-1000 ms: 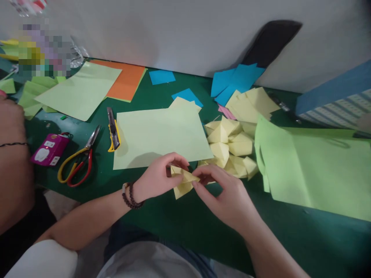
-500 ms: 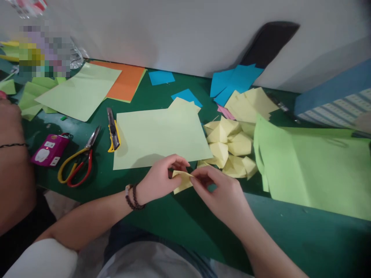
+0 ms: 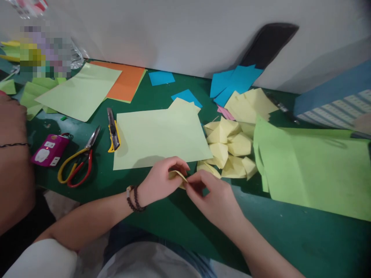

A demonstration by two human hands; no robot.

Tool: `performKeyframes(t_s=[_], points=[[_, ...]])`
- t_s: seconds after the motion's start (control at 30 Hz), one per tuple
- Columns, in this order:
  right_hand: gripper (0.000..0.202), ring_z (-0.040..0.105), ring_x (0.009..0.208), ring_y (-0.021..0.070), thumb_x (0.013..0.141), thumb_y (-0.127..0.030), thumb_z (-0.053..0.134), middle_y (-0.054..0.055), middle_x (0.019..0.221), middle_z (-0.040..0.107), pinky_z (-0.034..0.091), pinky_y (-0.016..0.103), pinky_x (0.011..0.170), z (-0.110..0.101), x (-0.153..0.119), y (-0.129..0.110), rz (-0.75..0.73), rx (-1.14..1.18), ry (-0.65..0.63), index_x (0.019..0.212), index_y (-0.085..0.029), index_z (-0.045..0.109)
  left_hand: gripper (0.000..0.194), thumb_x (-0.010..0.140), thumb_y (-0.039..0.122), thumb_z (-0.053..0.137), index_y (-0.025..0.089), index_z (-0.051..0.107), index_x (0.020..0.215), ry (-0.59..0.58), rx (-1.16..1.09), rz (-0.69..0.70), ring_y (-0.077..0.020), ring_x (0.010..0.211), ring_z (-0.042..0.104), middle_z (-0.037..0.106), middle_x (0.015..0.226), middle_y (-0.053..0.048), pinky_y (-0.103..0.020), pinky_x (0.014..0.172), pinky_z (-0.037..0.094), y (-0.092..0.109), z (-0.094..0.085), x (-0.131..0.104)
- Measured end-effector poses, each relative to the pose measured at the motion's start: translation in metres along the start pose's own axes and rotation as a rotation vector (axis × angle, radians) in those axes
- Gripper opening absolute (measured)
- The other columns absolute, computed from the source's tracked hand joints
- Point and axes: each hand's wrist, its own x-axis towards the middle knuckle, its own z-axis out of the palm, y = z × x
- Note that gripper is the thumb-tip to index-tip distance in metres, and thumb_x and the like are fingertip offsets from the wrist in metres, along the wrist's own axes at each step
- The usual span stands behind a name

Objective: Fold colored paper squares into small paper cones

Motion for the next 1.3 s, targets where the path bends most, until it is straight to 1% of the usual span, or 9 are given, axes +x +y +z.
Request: performKeyframes(t_s=[0.07,0.13,0.27,0.4,0.67,0.87,1.07,1.17,1.3], points=[[0.007,0.058,0.056,0.0102,0.086,-0.022,0.058,-0.002,0.067,0.064,0.046,0.022,0.051,-0.003,0.001,0.001,-0.073,-0.019,-0.021,0.08,-0.022,0.06,0.027,0.066,0.0,0.049,0.017,0.062,0.082,-0.013,0.038,-0.011,-0.0141,0.081,0.063,0.068,0.083,0.001,-0.025,0.076,0.05,0.001,-0.002,0.001],[0.007,0.062,0.065,0.0131,0.088,-0.023,0.057,0.001,0.075,0.066,0.05,0.025,0.059,-0.007,0.005,0.005,-0.147,-0.111,0.063,0.088,-0.022,0.064,0.024,0.067,0.001,0.049,0.018,0.063,0.077,-0.053,0.06,-0.015,-0.0143,0.079,0.062,0.068,0.081,0.001,-0.025,0.076,0.05,0.003,-0.003,0.001],[0.026,0.061,0.088,0.023,0.086,-0.015,0.054,0.01,0.101,0.066,0.051,0.038,0.075,-0.012,0.015,0.018,-0.216,-0.524,0.225,0.106,-0.024,0.069,0.025,0.064,0.001,0.048,0.018,0.064,0.073,-0.237,-0.008,-0.025,-0.013,0.076,0.062,0.069,0.079,0.002,-0.023,0.074,0.05,0.005,-0.005,0.0],[0.024,0.058,0.087,0.0237,0.086,-0.012,0.053,0.011,0.117,0.065,0.047,0.037,0.071,-0.009,0.022,0.025,-0.276,-0.784,0.226,0.096,-0.024,0.072,0.025,0.062,0.0,0.047,0.016,0.064,0.07,-0.332,-0.1,-0.038,-0.0123,0.072,0.062,0.068,0.076,0.001,-0.021,0.067,0.049,0.006,-0.006,-0.001],[0.022,0.068,0.07,0.0117,0.09,-0.007,0.047,0.003,0.101,0.075,0.047,0.023,0.057,-0.007,0.022,0.02,-0.355,-0.616,0.293,0.087,-0.018,0.066,0.025,0.057,0.002,0.046,0.015,0.064,0.069,-0.449,-0.145,-0.085,-0.0116,0.07,0.06,0.066,0.073,0.001,-0.02,0.065,0.047,0.007,-0.013,0.001],[0.025,0.07,0.092,0.0168,0.089,-0.012,0.054,0.005,0.104,0.072,0.057,0.029,0.08,-0.046,-0.004,0.012,-0.237,-0.575,0.547,0.108,-0.024,0.065,0.024,0.057,0.005,0.046,0.015,0.064,0.07,-0.519,-0.076,-0.092,-0.0123,0.071,0.058,0.064,0.074,0.001,-0.02,0.064,0.045,0.004,-0.019,-0.001],[0.016,0.068,0.094,0.0234,0.087,-0.019,0.053,0.008,0.1,0.07,0.056,0.042,0.084,-0.095,-0.049,0.063,0.069,-0.61,0.897,0.093,-0.024,0.067,0.02,0.059,0.007,0.046,0.016,0.061,0.07,-0.525,-0.019,-0.097,-0.0115,0.069,0.056,0.061,0.074,0.001,-0.02,0.064,0.044,0.001,-0.019,0.002],[0.021,0.067,0.089,0.0239,0.086,-0.022,0.045,0.012,0.105,0.068,0.055,0.041,0.077,-0.112,-0.068,0.097,0.425,-0.675,0.796,0.096,-0.02,0.064,0.022,0.058,0.006,0.045,0.016,0.061,0.07,-0.517,-0.051,-0.1,-0.0116,0.068,0.056,0.062,0.073,0.0,-0.02,0.064,0.045,0.002,-0.018,0.005],[0.026,0.066,0.077,0.0274,0.081,-0.024,0.045,0.015,0.1,0.067,0.051,0.04,0.062,-0.123,-0.082,0.128,0.606,-0.685,0.677,0.097,-0.018,0.064,0.021,0.059,0.006,0.046,0.015,0.06,0.071,-0.481,-0.09,-0.123,-0.0112,0.067,0.055,0.061,0.071,0.001,-0.021,0.064,0.044,0.002,-0.018,0.007]])
